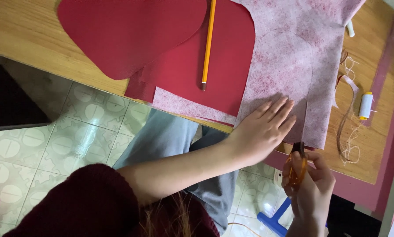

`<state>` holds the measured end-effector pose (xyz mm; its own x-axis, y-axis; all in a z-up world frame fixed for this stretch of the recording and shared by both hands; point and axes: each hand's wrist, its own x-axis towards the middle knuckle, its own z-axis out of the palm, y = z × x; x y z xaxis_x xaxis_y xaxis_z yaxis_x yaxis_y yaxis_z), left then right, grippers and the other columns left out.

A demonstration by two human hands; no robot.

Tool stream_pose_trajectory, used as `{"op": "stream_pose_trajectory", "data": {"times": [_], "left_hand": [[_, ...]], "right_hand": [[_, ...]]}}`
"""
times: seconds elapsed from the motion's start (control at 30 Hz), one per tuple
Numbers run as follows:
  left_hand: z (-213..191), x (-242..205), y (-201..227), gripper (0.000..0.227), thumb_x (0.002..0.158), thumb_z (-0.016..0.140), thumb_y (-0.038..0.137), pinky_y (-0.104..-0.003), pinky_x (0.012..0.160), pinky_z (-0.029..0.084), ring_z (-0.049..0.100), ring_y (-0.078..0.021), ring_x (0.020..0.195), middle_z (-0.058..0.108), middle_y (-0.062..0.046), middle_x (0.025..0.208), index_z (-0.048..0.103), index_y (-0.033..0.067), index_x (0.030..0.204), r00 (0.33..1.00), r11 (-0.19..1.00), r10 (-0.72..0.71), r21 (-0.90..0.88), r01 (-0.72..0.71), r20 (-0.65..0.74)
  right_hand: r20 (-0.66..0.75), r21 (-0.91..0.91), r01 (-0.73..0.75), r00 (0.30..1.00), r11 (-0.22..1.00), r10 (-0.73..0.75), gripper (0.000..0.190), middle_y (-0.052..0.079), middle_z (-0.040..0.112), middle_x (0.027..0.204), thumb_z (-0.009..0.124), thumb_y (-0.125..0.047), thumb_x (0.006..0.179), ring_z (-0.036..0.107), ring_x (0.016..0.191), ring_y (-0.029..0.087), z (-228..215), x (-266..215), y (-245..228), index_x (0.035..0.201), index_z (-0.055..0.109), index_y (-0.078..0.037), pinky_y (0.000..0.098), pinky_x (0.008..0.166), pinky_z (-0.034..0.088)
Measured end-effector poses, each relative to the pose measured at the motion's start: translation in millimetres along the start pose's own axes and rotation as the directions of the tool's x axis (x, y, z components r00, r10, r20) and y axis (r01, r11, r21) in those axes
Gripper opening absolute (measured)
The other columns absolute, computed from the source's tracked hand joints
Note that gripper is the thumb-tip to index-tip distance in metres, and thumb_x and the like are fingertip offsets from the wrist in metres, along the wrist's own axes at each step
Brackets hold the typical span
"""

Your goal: Cutting out patterns from leather and fabric using scissors on a workshop table.

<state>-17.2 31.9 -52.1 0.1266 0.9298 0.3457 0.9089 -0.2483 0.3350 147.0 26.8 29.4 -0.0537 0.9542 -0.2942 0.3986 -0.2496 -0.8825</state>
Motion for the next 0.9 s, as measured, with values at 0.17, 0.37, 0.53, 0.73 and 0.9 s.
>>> {"op": "stream_pose_trajectory", "data": {"times": [0.17,0.37,0.53,0.73,0.9], "left_hand": [[-1,-1,0,0.05,0.111,0.048,0.017,-0.05,0.14,0.025,0.026,-0.04,0.167,0.031,-0.024,0.175,0.048,0.007,0.161,1.0,1.0,0.002,-0.03,-0.001,0.013],[-4,-1,0,0.052,0.11,0.052,0.014,-0.049,0.139,0.028,0.03,-0.0403,0.166,0.035,-0.025,0.174,0.049,0.0053,0.16,1.0,0.998,-0.007,-0.066,0.006,-0.015],[-3,-2,0,0.054,0.109,0.054,0.011,-0.049,0.139,0.029,0.031,-0.0403,0.165,0.036,-0.026,0.173,0.047,0.0047,0.162,1.0,0.997,-0.006,-0.081,0.004,-0.026],[-3,-2,1,0.053,0.109,0.052,0.014,-0.047,0.138,0.031,0.037,-0.0381,0.164,0.041,-0.024,0.172,0.049,0.004,0.161,0.997,0.998,-0.022,-0.064,0.017,-0.078],[-5,-3,1,0.051,0.107,0.053,0.01,-0.047,0.136,0.036,0.043,-0.0379,0.162,0.048,-0.024,0.168,0.053,0.0015,0.158,0.989,0.996,-0.03,-0.085,0.018,-0.148]], "right_hand": [[0.058,0.137,-0.033,0.998,0.99,0.025,0.015,0.011,0.051,0.073,0.056,-0.019,0.108,0.045,0.049,0.016,0,3,-2,0.1,0.052,-0.008,0.024,0.036,0.026],[0.137,0.155,0.028,0.989,0.987,-0.049,0.019,0.011,0.049,0.062,0.056,-0.019,0.11,0.042,0.042,0.016,-8,18,6,0.098,0.052,-0.005,0.0263,0.033,0.022],[0.162,0.158,0.025,0.985,0.987,-0.051,0.022,0.012,0.051,0.066,0.058,-0.022,0.11,0.04,0.04,0.016,-13,26,7,0.097,0.051,-0.006,0.0273,0.032,0.024],[0.233,0.123,0.057,0.969,0.991,-0.085,0.031,0.014,0.049,0.061,0.055,-0.021,0.113,0.033,0.037,0.015,-11,31,-8,0.087,0.046,-0.006,0.0281,0.031,0.023],[0.249,0.083,0.088,0.963,0.993,-0.106,0.032,0.012,0.053,0.064,0.056,-0.023,0.114,0.039,0.042,0.014,-13,40,-6,0.086,0.047,-0.009,0.0254,0.034,0.024]]}}
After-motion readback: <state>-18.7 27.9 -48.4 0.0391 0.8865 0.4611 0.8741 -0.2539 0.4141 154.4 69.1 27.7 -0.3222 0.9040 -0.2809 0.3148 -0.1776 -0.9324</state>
